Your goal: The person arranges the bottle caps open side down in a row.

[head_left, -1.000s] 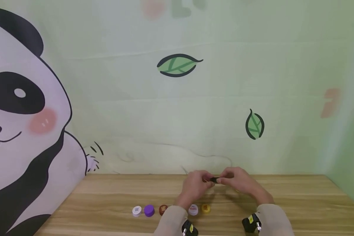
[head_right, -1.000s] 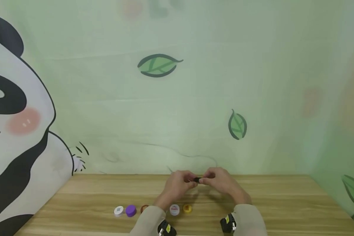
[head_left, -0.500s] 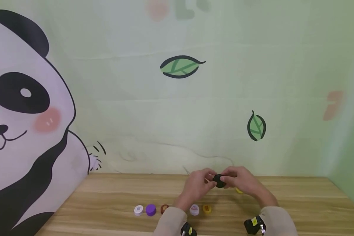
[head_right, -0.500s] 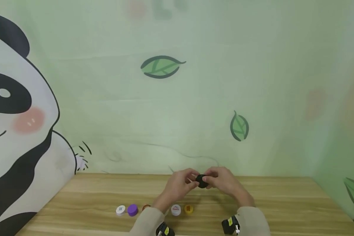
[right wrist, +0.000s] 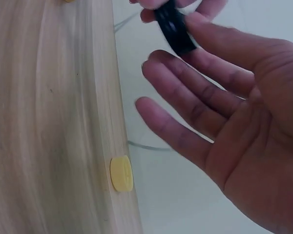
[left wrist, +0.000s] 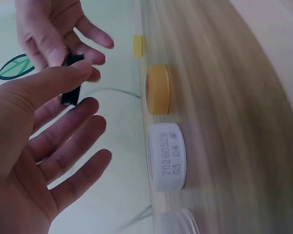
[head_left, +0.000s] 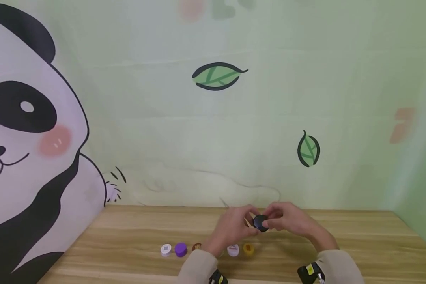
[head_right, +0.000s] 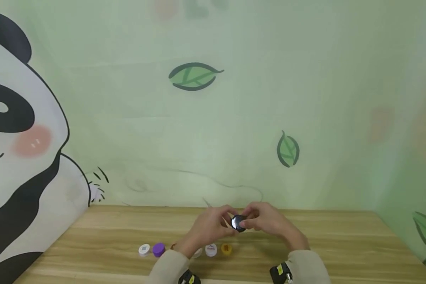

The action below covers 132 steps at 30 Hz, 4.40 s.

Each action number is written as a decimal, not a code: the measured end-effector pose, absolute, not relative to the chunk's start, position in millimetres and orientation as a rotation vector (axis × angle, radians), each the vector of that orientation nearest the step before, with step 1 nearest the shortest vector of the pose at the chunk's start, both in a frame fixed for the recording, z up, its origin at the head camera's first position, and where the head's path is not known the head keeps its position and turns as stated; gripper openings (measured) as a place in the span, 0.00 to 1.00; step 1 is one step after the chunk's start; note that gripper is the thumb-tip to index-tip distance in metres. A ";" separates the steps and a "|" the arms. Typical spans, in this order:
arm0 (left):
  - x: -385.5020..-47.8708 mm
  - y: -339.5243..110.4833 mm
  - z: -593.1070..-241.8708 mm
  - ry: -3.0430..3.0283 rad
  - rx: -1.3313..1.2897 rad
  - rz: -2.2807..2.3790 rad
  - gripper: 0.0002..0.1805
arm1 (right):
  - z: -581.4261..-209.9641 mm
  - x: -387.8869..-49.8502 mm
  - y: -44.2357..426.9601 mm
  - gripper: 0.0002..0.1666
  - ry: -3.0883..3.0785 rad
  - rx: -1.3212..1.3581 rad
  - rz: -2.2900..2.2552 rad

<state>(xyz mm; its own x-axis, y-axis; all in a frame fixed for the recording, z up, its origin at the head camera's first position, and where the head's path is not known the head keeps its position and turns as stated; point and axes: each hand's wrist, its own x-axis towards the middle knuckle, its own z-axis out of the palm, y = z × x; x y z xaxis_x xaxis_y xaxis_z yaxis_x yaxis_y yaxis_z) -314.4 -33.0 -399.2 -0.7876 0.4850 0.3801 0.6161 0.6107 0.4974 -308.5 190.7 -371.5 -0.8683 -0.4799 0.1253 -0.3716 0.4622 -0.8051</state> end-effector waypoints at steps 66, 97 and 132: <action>-306.2 -25.3 -410.7 -2.847 -1.075 -0.983 0.15 | -390.4 -308.5 198.2 0.18 2.489 -0.805 -1.068; -305.1 -21.2 -412.5 -2.878 -1.069 -0.867 0.15 | -394.5 -307.3 200.2 0.18 2.474 -0.780 -1.065; -308.7 -27.4 -410.5 -2.875 -1.030 -1.141 0.16 | -385.6 -303.0 199.6 0.18 2.527 -0.646 -0.991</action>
